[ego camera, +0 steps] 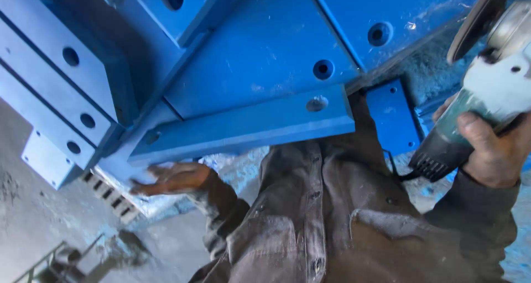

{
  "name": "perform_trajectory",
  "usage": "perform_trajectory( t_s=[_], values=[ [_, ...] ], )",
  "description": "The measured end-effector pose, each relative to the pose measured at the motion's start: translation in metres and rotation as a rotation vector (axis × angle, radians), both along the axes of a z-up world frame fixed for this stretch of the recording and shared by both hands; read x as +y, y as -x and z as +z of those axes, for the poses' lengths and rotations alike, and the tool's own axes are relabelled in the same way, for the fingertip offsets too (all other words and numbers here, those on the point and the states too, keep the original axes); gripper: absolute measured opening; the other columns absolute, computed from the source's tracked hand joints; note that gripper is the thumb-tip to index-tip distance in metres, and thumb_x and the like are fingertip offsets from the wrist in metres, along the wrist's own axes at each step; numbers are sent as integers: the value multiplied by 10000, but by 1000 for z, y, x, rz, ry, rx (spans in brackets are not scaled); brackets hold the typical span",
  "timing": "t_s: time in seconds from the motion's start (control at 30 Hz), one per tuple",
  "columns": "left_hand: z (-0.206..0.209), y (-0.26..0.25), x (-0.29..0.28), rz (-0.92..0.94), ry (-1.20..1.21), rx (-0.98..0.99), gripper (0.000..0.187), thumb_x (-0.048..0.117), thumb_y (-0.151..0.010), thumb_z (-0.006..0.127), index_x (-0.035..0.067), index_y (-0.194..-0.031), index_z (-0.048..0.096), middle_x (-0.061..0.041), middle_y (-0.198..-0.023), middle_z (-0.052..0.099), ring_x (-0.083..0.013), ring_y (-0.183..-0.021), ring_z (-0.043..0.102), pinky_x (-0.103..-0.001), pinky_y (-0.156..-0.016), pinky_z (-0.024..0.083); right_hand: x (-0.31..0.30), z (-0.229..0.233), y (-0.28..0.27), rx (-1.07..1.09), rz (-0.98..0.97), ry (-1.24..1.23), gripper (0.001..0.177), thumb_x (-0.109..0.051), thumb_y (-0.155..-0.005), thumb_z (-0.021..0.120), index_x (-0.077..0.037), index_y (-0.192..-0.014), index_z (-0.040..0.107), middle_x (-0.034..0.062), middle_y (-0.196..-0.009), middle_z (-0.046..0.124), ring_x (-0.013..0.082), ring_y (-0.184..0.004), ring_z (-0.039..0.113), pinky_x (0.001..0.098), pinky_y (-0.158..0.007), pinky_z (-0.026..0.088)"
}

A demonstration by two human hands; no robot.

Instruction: Grinding and smoothing the edges of large blue plastic blocks using a hand-held angle grinder.

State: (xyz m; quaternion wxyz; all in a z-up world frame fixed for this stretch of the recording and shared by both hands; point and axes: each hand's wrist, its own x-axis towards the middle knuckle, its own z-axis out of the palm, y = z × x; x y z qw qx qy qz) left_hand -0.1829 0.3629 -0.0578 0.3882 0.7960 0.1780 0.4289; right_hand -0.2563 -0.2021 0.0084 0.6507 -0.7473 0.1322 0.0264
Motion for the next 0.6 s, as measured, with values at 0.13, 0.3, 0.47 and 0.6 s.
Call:
perform_trajectory(
  t_s=[0.13, 0.3, 0.47, 0.6],
  values=[
    [67, -52, -67, -330, -669, 266, 663, 537, -1075, 484, 236, -1620, 257, -112, -1595, 389, -421, -1513, 415, -658, -1302, 272, 72, 22, 22, -113, -355, -148, 655, -211, -983, 749, -46, -1526, 423, 156, -1104, 666, 293, -926, 714, 447, -822, 623],
    [102, -54, -50, -964, -809, 467, 1036, 846, -874, 625, 128, -1589, 410, -182, -1565, 485, -473, -1435, 474, -660, -1209, 313, 127, 17, 97, -101, -500, -239, 539, -181, -1049, 744, -1, -1465, 451, 163, -1078, 637, 311, -949, 731, 453, -861, 639],
    [47, -39, -4, -1088, -1187, 608, 1020, 647, -815, 843, 254, -1668, 446, -108, -1754, 397, -417, -1595, 328, -595, -1316, 224, 148, 18, 147, -58, -502, -192, 536, -142, -972, 711, 45, -1398, 443, 165, -1024, 684, 275, -917, 735, 430, -842, 644],
    [50, -52, -31, -1199, -1047, 623, 1278, 784, -570, 802, 175, -1602, 359, -264, -1672, 212, -519, -1539, 181, -751, -1199, 95, 154, 4, 158, -57, -630, -304, 545, -120, -932, 720, 60, -1383, 473, 149, -1022, 697, 257, -896, 723, 383, -806, 612]
  ],
)
